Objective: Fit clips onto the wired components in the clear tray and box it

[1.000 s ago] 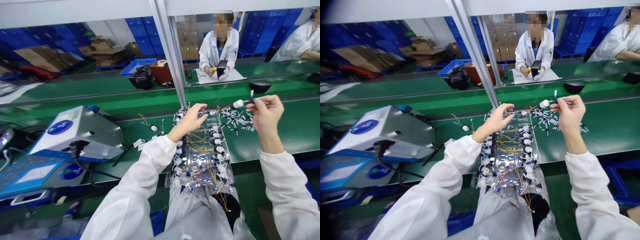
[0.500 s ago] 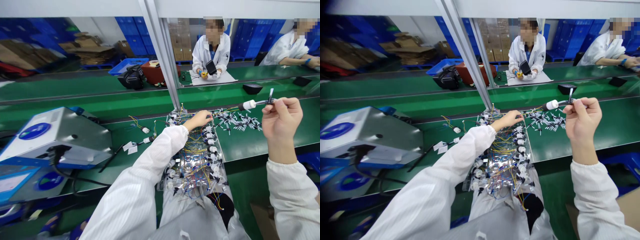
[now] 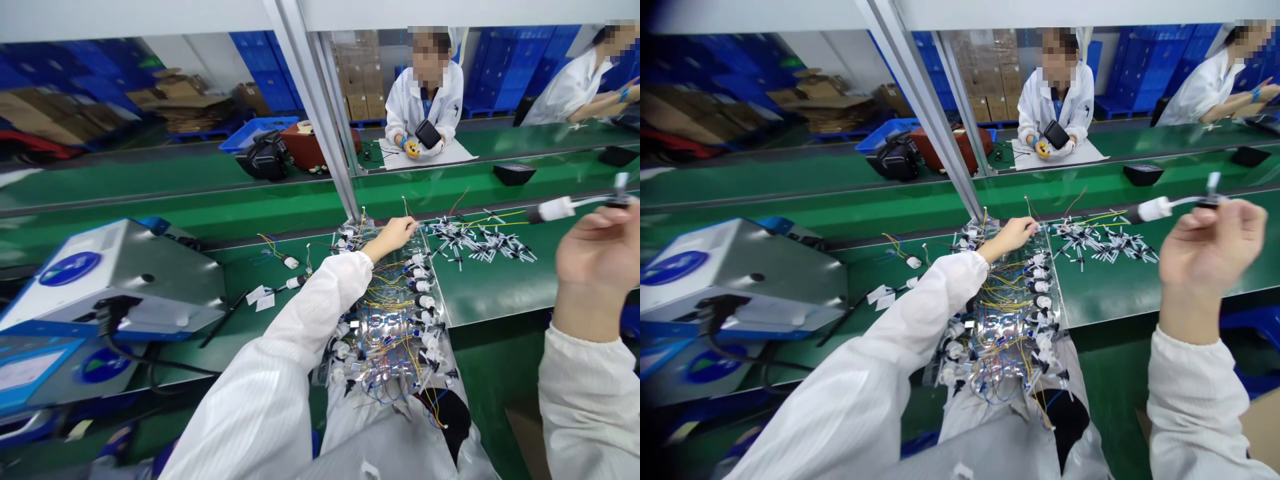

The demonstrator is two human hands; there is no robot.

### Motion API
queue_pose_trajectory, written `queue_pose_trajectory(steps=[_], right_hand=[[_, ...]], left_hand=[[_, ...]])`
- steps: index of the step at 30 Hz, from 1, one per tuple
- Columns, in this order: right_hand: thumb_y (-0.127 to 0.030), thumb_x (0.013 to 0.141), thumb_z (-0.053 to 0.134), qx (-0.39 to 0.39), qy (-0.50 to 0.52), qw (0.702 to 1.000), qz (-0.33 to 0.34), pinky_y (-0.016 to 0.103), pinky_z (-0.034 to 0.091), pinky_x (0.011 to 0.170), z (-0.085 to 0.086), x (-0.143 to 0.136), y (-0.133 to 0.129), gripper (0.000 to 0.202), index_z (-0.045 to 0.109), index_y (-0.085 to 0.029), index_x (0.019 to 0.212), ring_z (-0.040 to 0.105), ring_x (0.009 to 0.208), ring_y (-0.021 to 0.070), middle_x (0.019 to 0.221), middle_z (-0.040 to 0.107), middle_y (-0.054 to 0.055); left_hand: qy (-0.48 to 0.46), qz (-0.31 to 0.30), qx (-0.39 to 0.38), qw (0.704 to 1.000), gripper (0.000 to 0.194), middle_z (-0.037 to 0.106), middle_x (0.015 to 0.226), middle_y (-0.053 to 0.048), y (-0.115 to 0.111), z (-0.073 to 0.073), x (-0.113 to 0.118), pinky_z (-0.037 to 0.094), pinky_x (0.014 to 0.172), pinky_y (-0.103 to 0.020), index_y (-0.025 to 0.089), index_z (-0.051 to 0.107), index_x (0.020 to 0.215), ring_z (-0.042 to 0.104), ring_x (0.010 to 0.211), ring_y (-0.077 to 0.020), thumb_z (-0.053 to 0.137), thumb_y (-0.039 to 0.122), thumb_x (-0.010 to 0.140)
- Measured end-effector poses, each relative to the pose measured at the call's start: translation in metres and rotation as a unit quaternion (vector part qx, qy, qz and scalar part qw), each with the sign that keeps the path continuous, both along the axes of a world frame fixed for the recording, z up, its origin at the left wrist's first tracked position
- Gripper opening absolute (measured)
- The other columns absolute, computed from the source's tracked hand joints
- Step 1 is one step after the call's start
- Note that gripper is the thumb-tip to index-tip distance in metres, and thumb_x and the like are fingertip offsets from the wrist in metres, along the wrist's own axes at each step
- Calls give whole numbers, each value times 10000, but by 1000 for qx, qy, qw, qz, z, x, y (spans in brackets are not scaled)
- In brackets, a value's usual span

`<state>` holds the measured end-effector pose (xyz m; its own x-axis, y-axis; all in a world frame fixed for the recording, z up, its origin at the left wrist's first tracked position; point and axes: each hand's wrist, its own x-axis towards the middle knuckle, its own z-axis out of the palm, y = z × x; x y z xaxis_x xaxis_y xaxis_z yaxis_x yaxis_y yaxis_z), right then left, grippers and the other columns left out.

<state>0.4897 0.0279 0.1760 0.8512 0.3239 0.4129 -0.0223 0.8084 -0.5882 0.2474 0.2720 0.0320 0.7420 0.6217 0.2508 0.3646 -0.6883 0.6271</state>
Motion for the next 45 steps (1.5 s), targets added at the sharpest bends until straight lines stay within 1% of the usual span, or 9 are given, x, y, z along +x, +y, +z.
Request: queue_pose_trajectory(steps=[6,11,15,18,27,31,35,40,45], right_hand=[[-53,1049,491,64,64,994,-58,103,537,553,3,37,-17,475,706,-232,665,635,635,-13,775,650,-36],[41,969,499,-18,104,992,-74,135,459,472,-35,57,7,425,700,-203,686,598,540,34,667,610,-9],[66,826,667,-127,104,986,37,179,464,471,-73,30,41,258,672,-161,702,569,498,77,629,625,5],[-6,764,766,-140,73,978,133,203,477,482,-81,-3,60,186,651,-146,724,566,507,90,635,639,0],[-201,659,943,-70,-38,973,216,194,430,440,-20,-44,50,298,658,-190,747,509,468,41,691,655,-54],[-230,651,963,-54,-65,972,218,190,426,423,-9,-49,35,313,665,-195,739,482,454,26,686,620,-73],[-222,654,961,-64,-69,973,211,192,428,421,-8,-47,21,297,684,-207,761,495,459,27,715,634,-71],[-201,665,953,-69,-72,974,203,181,426,407,-9,-36,2,280,694,-205,771,481,445,25,685,604,-76],[-199,646,966,-39,-70,978,194,152,422,397,-7,-16,-13,298,689,-192,756,451,435,11,687,613,-69]], left_hand=[[-188,41,-100,976,409,698,712,-49,5,38,-8,481,662,-289,165,687,856,622,650,-161,501,471,1052],[-208,-57,-217,952,432,552,532,-2,1,83,-86,398,515,-261,154,728,768,496,491,-109,794,573,850],[-208,-14,-281,937,498,585,553,-24,-8,86,-155,418,510,-256,136,807,847,512,500,-109,764,632,848],[-158,41,-282,945,454,677,672,-45,-25,76,-169,458,557,-244,128,814,960,577,576,-118,768,569,862],[27,-93,-42,994,259,795,987,-83,-96,68,-88,544,818,-323,168,778,1104,713,842,-185,649,361,990],[94,-196,116,969,244,777,1100,-99,-101,54,-38,518,906,-347,171,749,1185,693,1040,-227,588,248,1019],[186,-197,210,939,228,749,993,-121,-92,37,-3,463,828,-357,172,791,1070,669,964,-244,661,336,980],[229,-237,243,912,220,749,935,-105,-84,27,6,364,854,-377,185,786,914,598,1092,-288,694,378,968],[157,-200,167,952,229,754,1033,-102,-80,22,-2,350,936,-382,154,728,1015,614,1055,-248,614,353,1029]])
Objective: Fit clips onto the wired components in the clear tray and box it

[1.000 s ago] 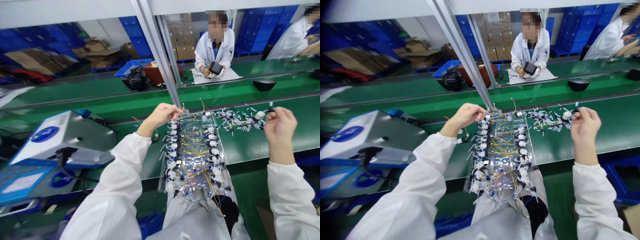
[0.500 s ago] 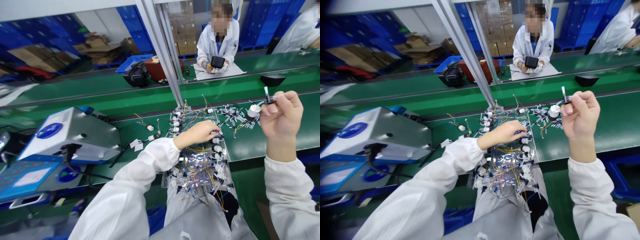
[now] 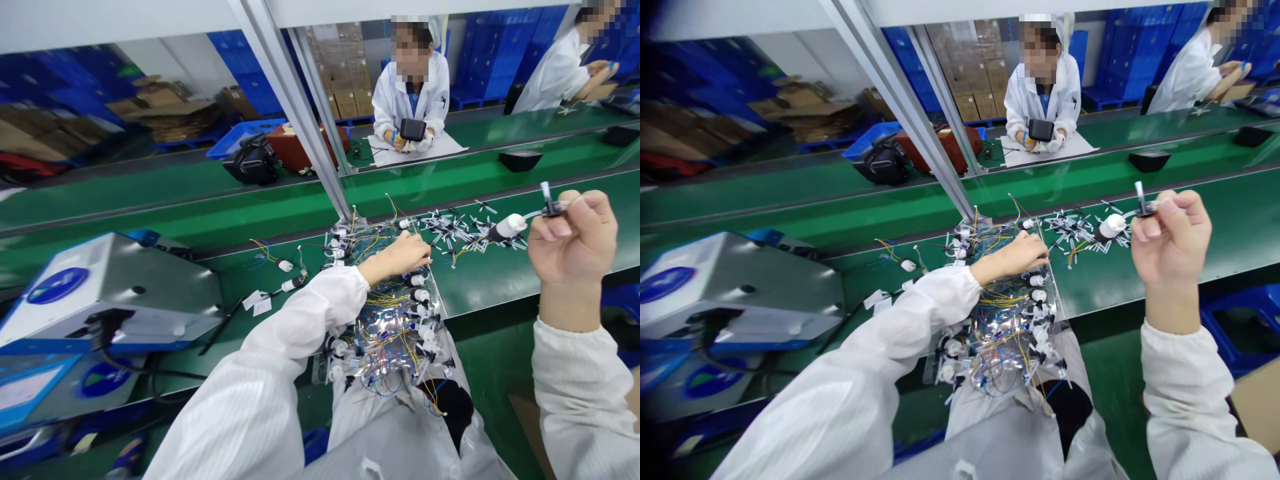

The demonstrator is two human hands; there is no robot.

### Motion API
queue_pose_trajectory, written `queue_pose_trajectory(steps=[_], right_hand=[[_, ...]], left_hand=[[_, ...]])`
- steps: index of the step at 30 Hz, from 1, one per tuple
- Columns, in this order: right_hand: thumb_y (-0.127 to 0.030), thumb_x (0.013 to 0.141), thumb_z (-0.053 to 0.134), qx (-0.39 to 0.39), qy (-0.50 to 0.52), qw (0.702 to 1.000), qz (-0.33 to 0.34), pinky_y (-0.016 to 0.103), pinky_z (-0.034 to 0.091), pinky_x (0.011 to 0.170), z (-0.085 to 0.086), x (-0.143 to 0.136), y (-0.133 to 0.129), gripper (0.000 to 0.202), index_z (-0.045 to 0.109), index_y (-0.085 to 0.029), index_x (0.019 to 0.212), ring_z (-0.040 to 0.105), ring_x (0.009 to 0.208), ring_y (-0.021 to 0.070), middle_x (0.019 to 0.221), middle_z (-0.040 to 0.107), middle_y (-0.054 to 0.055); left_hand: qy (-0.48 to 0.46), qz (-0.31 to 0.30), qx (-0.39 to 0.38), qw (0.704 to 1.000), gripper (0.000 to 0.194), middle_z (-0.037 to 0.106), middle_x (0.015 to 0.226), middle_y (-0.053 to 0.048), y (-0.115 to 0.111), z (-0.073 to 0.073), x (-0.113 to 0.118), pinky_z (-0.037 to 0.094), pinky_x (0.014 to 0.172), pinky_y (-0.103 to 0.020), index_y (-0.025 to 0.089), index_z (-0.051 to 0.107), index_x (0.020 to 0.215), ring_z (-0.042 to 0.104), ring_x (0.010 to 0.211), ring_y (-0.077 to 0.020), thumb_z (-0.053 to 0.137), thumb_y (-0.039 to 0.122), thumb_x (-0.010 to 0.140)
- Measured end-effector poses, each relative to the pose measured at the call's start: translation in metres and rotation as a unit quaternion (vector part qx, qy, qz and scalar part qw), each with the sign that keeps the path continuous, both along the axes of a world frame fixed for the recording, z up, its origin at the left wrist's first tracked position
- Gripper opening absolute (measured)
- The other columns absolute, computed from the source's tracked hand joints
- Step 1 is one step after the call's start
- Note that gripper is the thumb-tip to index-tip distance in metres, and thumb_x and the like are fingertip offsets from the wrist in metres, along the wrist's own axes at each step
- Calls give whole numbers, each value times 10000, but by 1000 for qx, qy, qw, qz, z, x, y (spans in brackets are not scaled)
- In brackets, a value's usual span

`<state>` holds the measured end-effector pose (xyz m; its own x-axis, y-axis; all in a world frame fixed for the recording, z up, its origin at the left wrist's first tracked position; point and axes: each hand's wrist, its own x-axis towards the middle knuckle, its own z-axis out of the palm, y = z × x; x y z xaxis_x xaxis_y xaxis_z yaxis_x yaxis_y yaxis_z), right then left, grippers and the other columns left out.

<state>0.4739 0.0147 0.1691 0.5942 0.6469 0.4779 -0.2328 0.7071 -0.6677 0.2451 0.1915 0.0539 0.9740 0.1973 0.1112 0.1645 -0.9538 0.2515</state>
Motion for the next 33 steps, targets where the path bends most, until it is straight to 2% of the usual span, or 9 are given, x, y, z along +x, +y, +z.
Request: queue_pose_trajectory(steps=[3,5,8,10,13,16,24,28,33], right_hand=[[-152,635,962,43,32,998,-14,128,378,357,3,14,-7,324,645,-175,702,421,414,-9,697,612,-67],[-127,750,888,72,92,993,-36,108,352,342,7,24,-11,294,608,-167,672,431,409,-24,699,608,-66],[-157,1012,631,104,180,976,-68,93,390,375,13,38,-18,322,602,-169,691,513,449,-29,731,638,-51],[-153,1056,546,106,188,972,-90,99,430,414,13,46,-18,353,608,-174,710,554,493,-23,755,650,-49],[-45,877,712,54,128,980,-140,119,421,425,1,50,-5,230,614,-182,719,542,501,5,679,596,-71],[-50,687,829,-26,44,989,-139,177,463,464,-26,38,31,238,644,-176,767,571,521,62,639,610,-53],[-325,711,880,-220,-61,973,-24,252,587,603,-146,-21,143,306,632,-202,840,670,574,121,635,661,-41],[-390,734,876,-315,-118,941,20,273,593,612,-194,-25,142,323,653,-190,856,688,571,147,645,699,4],[-458,758,870,-340,-160,926,44,301,615,662,-207,-26,129,368,655,-194,896,738,641,183,693,738,37]], left_hand=[[-101,53,-124,986,231,751,1028,-75,1,1,-5,405,973,-394,167,699,1053,650,961,-208,584,367,1047],[-211,83,-226,947,225,743,1017,-70,3,5,-10,470,925,-367,172,685,1029,666,927,-189,631,390,1016],[-383,128,-366,838,282,740,967,-65,14,18,-28,535,788,-300,175,673,1028,697,860,-163,769,413,910],[-480,168,-416,754,360,744,923,-51,25,30,-49,547,723,-269,183,680,1052,704,791,-142,847,417,834],[-592,213,-441,640,399,746,920,-36,41,51,-94,544,677,-228,195,703,1026,701,759,-115,906,422,768],[-646,250,-443,570,370,743,944,-22,49,65,-139,535,680,-195,208,713,1027,704,795,-98,910,400,779],[-690,322,-400,510,352,730,941,3,52,49,-188,579,837,-237,207,689,958,730,906,-113,905,418,779],[-673,348,-429,491,415,716,880,-4,38,32,-200,568,788,-218,196,713,990,701,811,-94,943,413,722],[-673,357,-427,488,404,709,871,0,26,27,-206,551,763,-200,186,733,1030,678,788,-78,940,372,738]])
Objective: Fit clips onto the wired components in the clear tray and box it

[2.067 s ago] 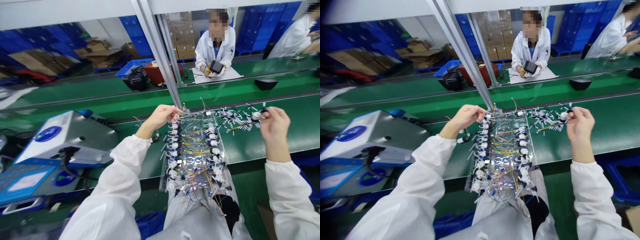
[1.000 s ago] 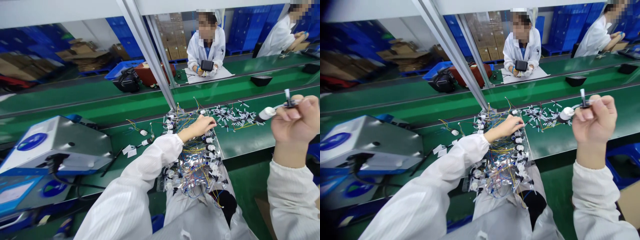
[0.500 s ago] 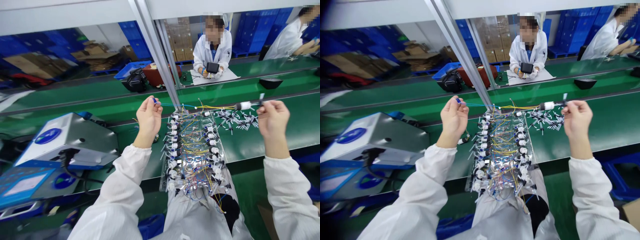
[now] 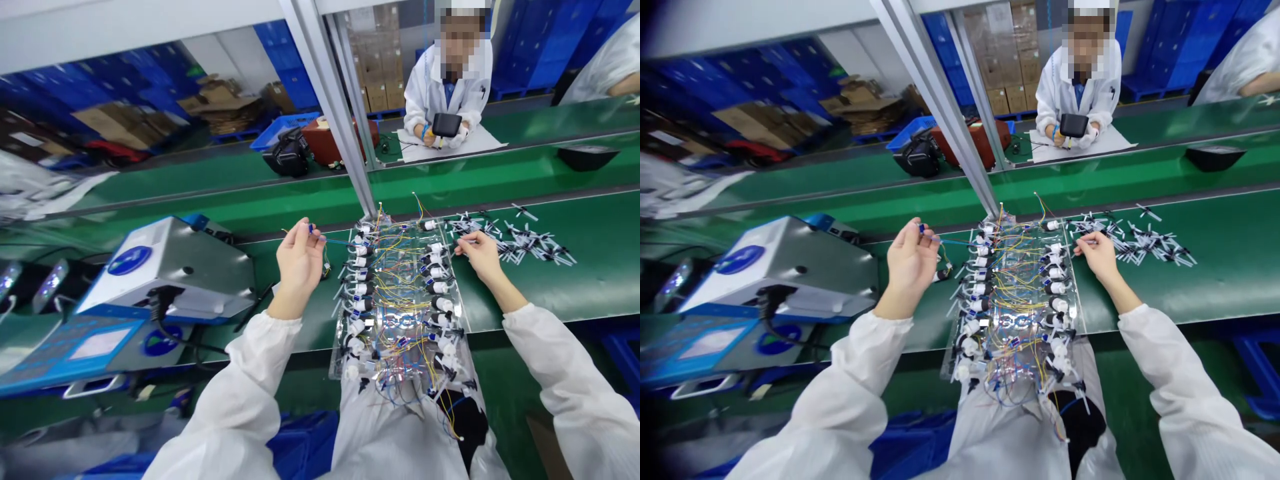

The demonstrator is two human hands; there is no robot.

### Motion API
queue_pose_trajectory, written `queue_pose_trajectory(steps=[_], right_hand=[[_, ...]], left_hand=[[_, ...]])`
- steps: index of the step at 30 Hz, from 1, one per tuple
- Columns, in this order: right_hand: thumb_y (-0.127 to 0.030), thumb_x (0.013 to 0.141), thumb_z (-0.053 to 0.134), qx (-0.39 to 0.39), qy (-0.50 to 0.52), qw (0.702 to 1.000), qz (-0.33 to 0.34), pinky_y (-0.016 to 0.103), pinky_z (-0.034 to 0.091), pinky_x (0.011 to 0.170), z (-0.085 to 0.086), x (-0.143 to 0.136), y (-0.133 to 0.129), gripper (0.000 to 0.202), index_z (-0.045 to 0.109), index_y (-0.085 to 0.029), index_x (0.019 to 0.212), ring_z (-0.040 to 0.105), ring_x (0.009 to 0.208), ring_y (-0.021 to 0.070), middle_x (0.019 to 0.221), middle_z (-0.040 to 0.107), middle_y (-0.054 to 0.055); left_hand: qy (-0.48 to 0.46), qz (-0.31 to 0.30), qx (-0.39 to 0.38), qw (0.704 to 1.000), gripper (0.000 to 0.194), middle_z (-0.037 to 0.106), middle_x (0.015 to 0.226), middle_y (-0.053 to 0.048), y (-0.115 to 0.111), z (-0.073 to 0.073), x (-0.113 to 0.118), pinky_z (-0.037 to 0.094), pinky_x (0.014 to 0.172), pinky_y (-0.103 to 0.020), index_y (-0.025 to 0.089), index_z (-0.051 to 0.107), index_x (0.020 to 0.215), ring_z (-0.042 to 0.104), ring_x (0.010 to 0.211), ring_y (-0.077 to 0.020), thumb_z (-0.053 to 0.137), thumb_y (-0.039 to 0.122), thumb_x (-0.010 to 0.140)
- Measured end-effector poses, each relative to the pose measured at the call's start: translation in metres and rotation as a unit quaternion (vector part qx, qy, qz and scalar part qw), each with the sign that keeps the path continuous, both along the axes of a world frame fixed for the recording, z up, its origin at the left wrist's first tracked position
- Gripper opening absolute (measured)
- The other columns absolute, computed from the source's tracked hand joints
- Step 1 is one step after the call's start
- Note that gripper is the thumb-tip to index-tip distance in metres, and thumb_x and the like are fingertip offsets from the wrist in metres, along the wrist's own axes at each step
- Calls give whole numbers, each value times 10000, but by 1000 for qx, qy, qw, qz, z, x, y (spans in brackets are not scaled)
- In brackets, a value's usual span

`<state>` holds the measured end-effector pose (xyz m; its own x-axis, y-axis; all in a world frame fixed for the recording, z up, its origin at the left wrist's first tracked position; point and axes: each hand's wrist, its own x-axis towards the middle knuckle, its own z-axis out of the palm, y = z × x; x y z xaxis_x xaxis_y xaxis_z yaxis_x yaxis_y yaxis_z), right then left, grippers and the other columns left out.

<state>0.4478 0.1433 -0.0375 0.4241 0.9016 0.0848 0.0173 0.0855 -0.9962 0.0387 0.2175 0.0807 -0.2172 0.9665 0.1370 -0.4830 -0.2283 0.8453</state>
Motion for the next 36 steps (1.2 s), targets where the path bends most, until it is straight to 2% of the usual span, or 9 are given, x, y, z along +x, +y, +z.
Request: queue_pose_trajectory(steps=[5,10,13,16,19,22,25,30,36], right_hand=[[-454,727,881,-36,-32,998,38,312,610,643,5,0,7,369,655,-188,847,724,611,190,674,733,49],[-406,703,870,-15,-21,999,29,317,598,665,10,-1,17,351,667,-199,902,705,648,180,728,724,24],[-383,716,849,47,-33,998,4,307,589,732,19,-15,29,298,675,-214,888,695,742,166,837,723,19],[-425,780,806,88,-32,996,3,325,585,852,25,-35,41,265,675,-226,895,705,839,173,912,729,27],[-492,838,750,82,-11,996,35,333,585,788,25,-50,45,276,668,-249,940,686,751,174,817,702,2],[-499,841,747,72,-10,996,55,312,556,679,23,-57,42,265,700,-261,948,634,683,161,805,695,-3],[-445,832,765,85,1,995,48,325,573,758,23,-58,38,227,741,-260,961,674,796,177,941,747,23],[-408,839,762,100,-24,994,31,383,573,952,22,-58,37,175,771,-256,924,714,984,221,1012,769,40],[-430,832,780,76,-37,996,28,380,590,884,15,-57,38,208,740,-259,942,711,898,214,965,761,36]], left_hand=[[-19,4,52,998,331,727,946,13,8,18,22,545,763,-191,211,729,989,683,825,-71,927,349,762],[55,-99,41,993,379,768,964,-43,12,25,76,540,737,-219,186,789,1029,688,818,-102,946,316,710],[141,-170,57,974,362,782,935,-64,14,9,123,530,700,-252,179,807,1061,672,757,-119,904,343,753],[218,-220,56,949,316,778,868,-63,19,-18,166,497,654,-263,164,825,1026,618,679,-114,870,357,779],[231,-246,33,941,307,769,813,-60,25,-49,192,445,599,-256,146,835,965,557,621,-102,865,370,758],[222,-254,48,940,334,779,842,-69,27,-74,200,448,601,-262,145,839,946,548,616,-102,874,404,739],[220,-250,56,941,348,798,918,-86,26,-87,199,480,634,-273,159,842,971,577,645,-113,869,430,755],[245,-251,44,935,371,807,936,-96,23,-91,195,511,665,-286,165,844,1005,609,662,-128,861,448,766],[242,-248,42,937,362,814,983,-109,21,-96,195,567,767,-327,165,839,1007,696,769,-171,863,437,770]])
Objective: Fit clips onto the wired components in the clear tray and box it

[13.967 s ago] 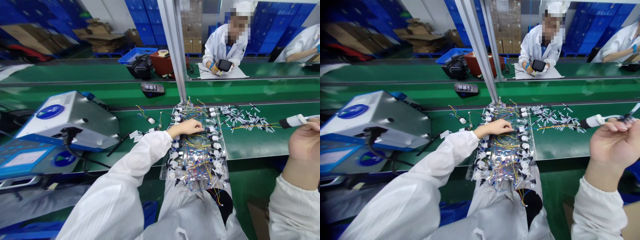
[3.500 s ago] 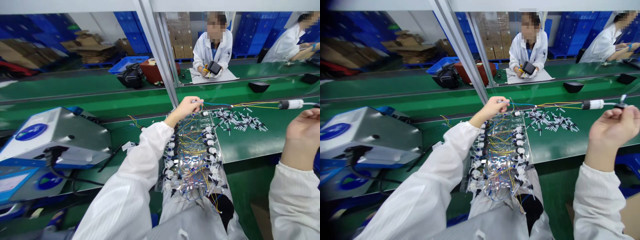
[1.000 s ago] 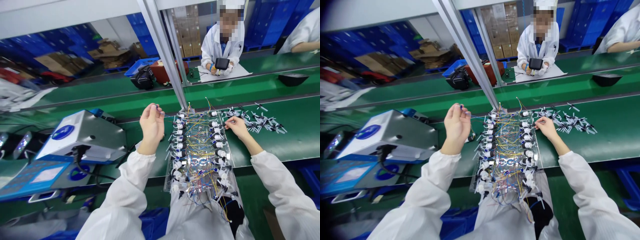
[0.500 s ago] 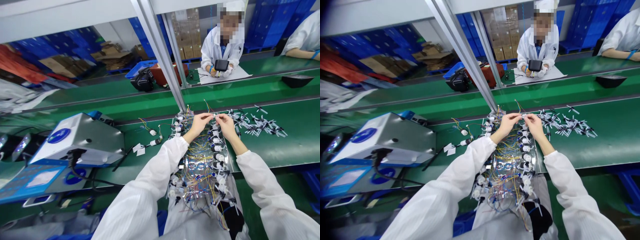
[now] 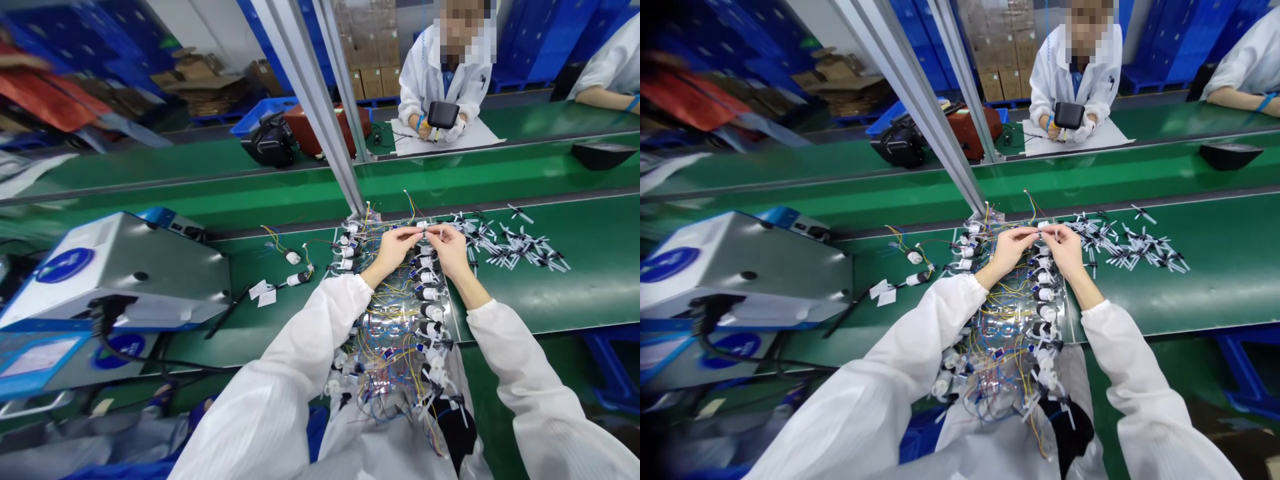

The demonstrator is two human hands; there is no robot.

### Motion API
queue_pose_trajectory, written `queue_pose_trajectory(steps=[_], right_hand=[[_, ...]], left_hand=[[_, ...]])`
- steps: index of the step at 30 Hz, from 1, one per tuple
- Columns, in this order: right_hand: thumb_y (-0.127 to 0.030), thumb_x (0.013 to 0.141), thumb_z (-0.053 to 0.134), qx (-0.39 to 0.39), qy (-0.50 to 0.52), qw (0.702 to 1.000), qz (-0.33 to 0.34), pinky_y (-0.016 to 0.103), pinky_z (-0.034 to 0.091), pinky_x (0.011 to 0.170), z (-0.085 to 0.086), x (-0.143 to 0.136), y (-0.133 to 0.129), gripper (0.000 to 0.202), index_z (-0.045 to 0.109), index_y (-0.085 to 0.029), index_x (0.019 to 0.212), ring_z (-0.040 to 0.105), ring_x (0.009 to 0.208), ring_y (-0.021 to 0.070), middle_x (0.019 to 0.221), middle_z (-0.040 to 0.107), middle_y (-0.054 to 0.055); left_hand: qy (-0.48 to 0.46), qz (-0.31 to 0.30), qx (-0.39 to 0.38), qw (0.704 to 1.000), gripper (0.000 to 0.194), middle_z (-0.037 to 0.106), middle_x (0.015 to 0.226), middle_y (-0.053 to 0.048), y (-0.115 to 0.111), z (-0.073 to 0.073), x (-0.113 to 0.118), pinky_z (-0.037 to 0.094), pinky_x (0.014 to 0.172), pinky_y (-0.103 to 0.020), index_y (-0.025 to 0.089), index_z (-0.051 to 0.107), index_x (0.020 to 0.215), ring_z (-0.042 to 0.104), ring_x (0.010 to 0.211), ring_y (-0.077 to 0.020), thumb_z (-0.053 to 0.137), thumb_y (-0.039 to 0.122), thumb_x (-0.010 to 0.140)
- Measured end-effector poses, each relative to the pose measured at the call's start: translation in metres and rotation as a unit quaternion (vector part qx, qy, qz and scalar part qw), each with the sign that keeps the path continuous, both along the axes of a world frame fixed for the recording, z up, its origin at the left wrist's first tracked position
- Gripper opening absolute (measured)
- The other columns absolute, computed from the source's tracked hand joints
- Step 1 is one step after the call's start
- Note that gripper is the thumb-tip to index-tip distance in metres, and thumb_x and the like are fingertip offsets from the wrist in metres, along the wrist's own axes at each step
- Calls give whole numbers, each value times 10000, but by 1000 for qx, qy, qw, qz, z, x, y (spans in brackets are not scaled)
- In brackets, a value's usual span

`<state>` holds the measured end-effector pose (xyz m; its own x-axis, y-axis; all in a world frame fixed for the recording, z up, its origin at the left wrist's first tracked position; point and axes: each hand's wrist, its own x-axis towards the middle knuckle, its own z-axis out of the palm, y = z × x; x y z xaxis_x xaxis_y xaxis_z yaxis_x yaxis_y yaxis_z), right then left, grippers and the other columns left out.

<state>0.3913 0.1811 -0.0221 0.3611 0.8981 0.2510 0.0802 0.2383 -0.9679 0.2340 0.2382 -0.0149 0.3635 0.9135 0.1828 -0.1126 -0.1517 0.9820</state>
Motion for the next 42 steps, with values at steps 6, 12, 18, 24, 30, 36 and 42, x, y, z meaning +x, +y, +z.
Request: queue_pose_trajectory(steps=[6,12,18,24,30,36,42], right_hand=[[-395,789,818,-10,24,1000,-18,346,581,778,-3,1,2,214,695,-231,852,677,770,187,836,721,28],[-325,730,871,-6,43,999,-13,346,561,769,-2,3,0,194,722,-224,803,672,741,179,808,728,23],[-352,779,852,-19,-13,1000,21,332,524,729,-6,11,0,168,755,-229,839,650,729,176,806,729,18],[-371,771,863,24,37,999,6,313,527,753,-4,6,-1,220,725,-222,856,648,765,168,828,720,16],[-369,765,867,24,58,998,-5,329,553,806,-3,-2,-4,238,700,-221,847,683,807,177,852,729,23],[-374,759,868,30,71,997,-1,348,575,830,-3,-3,-6,266,655,-222,799,702,823,189,817,713,18],[-385,754,872,31,72,997,5,350,580,804,-4,-2,-8,280,641,-226,769,709,818,198,801,717,22]], left_hand=[[47,4,107,993,252,810,1070,-131,0,4,-5,582,986,-417,173,837,996,760,999,-237,808,384,862],[107,-26,302,947,169,816,1043,-112,1,15,-15,584,997,-386,177,836,999,760,1008,-214,728,298,953],[123,-47,330,935,199,808,1092,-114,5,14,-16,588,992,-348,173,825,1065,759,1031,-197,684,288,986],[71,2,282,957,192,815,1033,-105,1,11,-14,600,975,-374,175,827,1040,770,988,-216,760,322,935],[61,13,231,971,278,808,1079,-94,0,2,-15,623,887,-355,193,801,1134,767,933,-204,789,354,907],[69,11,252,965,273,810,1040,-100,-3,3,-14,617,844,-340,180,803,1116,762,897,-197,795,353,904],[86,2,315,945,204,813,1020,-100,-4,13,-16,614,896,-361,184,816,1053,770,925,-206,776,337,924]])
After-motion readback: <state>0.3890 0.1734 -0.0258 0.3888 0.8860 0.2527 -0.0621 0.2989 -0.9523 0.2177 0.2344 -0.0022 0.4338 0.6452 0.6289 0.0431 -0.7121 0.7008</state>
